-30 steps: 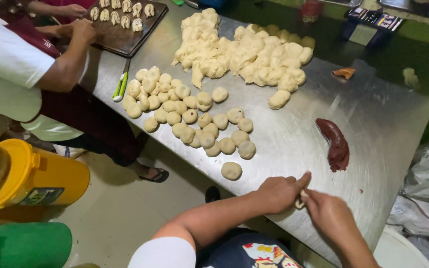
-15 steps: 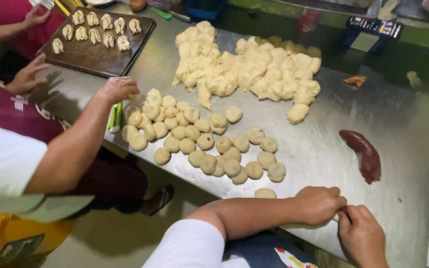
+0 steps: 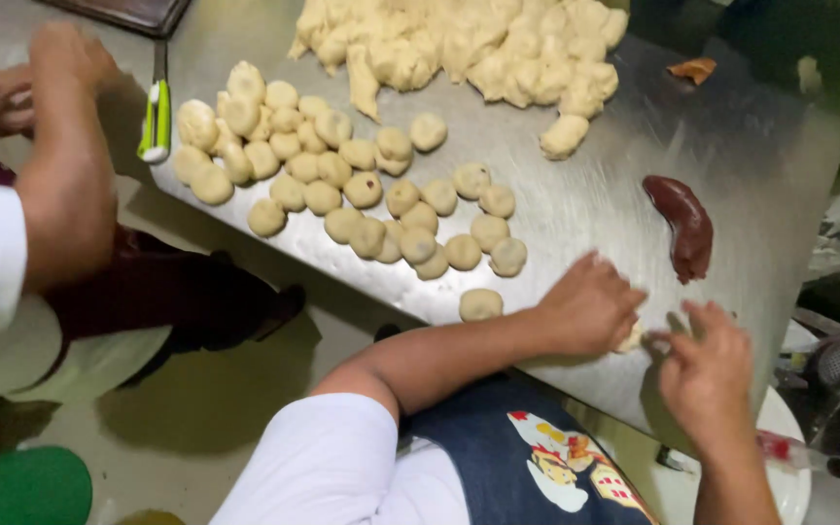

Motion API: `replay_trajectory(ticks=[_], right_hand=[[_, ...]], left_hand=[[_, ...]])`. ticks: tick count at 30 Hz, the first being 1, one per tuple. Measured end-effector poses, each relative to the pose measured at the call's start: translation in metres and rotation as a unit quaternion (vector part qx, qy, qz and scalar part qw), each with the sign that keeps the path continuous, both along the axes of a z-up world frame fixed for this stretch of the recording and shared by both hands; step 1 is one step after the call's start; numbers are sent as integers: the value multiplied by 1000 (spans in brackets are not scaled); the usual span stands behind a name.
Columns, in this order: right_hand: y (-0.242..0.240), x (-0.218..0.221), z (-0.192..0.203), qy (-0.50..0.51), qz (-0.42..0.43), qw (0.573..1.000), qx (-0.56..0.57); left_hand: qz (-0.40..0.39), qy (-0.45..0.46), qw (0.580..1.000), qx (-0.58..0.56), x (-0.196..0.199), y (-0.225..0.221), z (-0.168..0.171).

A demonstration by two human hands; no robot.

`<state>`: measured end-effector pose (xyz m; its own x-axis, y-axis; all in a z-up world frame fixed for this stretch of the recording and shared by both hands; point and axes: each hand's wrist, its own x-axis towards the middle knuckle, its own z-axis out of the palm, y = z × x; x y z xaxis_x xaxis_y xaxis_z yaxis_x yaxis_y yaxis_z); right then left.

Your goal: Shaping and portioning dough into small uniform balls on a stainless steel table in a bakery.

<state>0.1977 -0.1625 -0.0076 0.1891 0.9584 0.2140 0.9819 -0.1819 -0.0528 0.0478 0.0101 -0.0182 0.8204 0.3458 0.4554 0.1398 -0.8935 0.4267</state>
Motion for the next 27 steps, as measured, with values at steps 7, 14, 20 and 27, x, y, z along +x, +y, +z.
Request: replay_trajectory(ticks=[7,14,20,27], right_hand=[[18,59,32,182,33,980,79],[80,55,-1,284,-75,956,17],[98,49,-20,176,-92,979,50],[103,54,-46,36,-134,962,236]], left_hand=[[-78,-57,994,-49,-15,-53,-17],[242,-1,918,-314,-78,51,45],[315,67,941,107,-109,177,15],[24,52,983,174,33,219,-48]])
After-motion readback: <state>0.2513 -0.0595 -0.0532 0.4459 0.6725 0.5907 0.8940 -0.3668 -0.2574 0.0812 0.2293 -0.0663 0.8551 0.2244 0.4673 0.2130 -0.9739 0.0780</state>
